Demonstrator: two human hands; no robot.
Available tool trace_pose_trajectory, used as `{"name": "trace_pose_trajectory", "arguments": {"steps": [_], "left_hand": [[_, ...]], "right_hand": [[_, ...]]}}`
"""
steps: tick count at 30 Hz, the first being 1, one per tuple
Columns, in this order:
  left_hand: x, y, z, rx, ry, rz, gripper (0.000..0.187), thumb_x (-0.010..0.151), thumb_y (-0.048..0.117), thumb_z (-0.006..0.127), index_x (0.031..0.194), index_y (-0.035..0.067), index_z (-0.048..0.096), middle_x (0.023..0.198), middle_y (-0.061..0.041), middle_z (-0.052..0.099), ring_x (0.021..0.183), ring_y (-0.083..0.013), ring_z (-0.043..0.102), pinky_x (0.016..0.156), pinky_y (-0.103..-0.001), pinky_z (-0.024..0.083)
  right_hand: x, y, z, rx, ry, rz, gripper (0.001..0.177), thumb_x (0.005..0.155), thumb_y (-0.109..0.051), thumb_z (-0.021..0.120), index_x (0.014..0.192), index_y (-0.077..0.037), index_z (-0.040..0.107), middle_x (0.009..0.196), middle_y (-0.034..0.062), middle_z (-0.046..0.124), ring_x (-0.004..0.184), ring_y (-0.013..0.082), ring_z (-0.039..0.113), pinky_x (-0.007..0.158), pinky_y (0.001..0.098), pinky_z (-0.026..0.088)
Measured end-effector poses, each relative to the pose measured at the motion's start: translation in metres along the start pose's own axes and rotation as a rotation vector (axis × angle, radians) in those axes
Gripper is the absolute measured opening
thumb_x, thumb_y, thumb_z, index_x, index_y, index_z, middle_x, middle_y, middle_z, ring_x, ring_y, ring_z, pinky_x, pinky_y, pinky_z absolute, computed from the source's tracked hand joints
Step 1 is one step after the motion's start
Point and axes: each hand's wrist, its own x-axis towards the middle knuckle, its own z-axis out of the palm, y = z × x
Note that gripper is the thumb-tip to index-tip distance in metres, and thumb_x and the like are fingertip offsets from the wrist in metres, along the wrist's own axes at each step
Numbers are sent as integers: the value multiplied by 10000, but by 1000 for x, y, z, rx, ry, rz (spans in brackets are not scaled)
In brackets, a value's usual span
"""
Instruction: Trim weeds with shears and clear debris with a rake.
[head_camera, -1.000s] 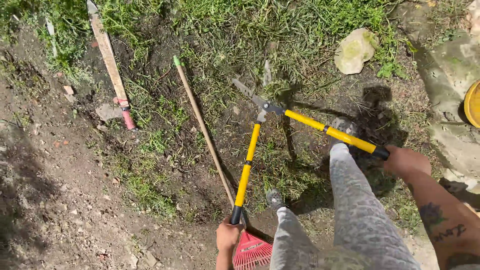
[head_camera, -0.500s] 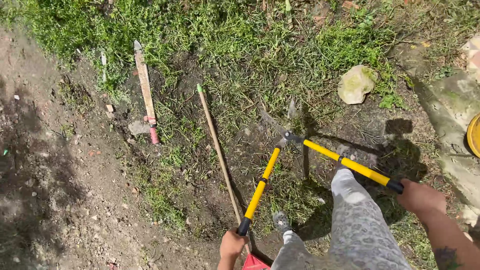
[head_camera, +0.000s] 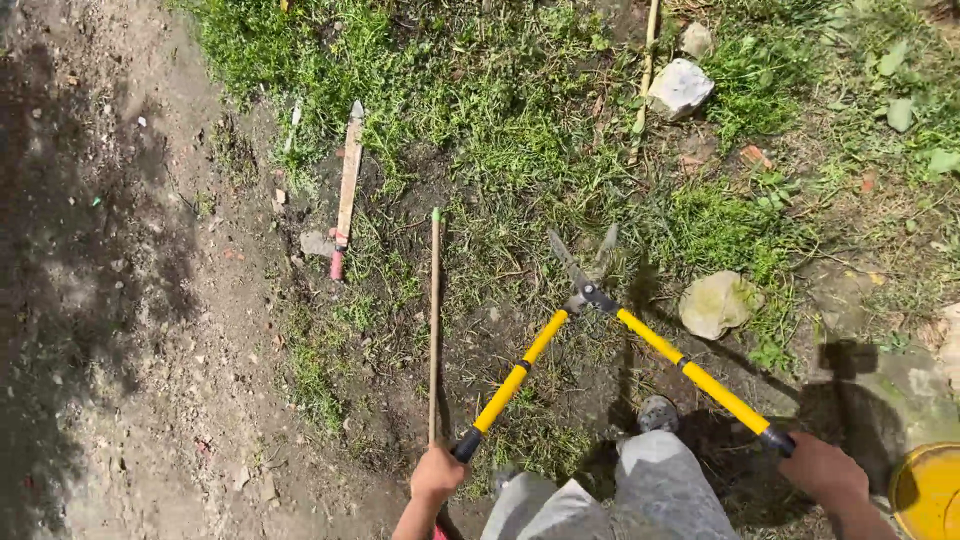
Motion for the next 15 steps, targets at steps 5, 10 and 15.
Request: {"name": "trace_pose_trajectory", "arguments": {"steps": [5,10,15], "left_hand": [[-25,36,-22,-63,-8,-52,449,694,336,781,1101,149,755,1027,-159,770,995,-311,754,913,-425,587],[36,46,-34,-64,-56,-119,403,703,327,738,1076,176,756,1035,-158,771,1018,-333,734,927,-448,572],[134,62,-42,-94,-109,-83,420,684,338,752,1052,138,783,958,-163,777,959,-320,763,881,-429,597]], "right_hand": [[58,17,-73,37,-281,49,514,791,-453,821,1170,-114,742,970,141,778,910,309,752,836,468,617],[88,-47,-130,-83,-220,159,559,780,-480,776,1242,-177,688,1040,110,783,995,288,760,917,446,621],[156,-103,-156,-41,-188,133,608,763,-464,758,1325,-242,694,1073,125,801,1025,296,775,931,442,630]]}}
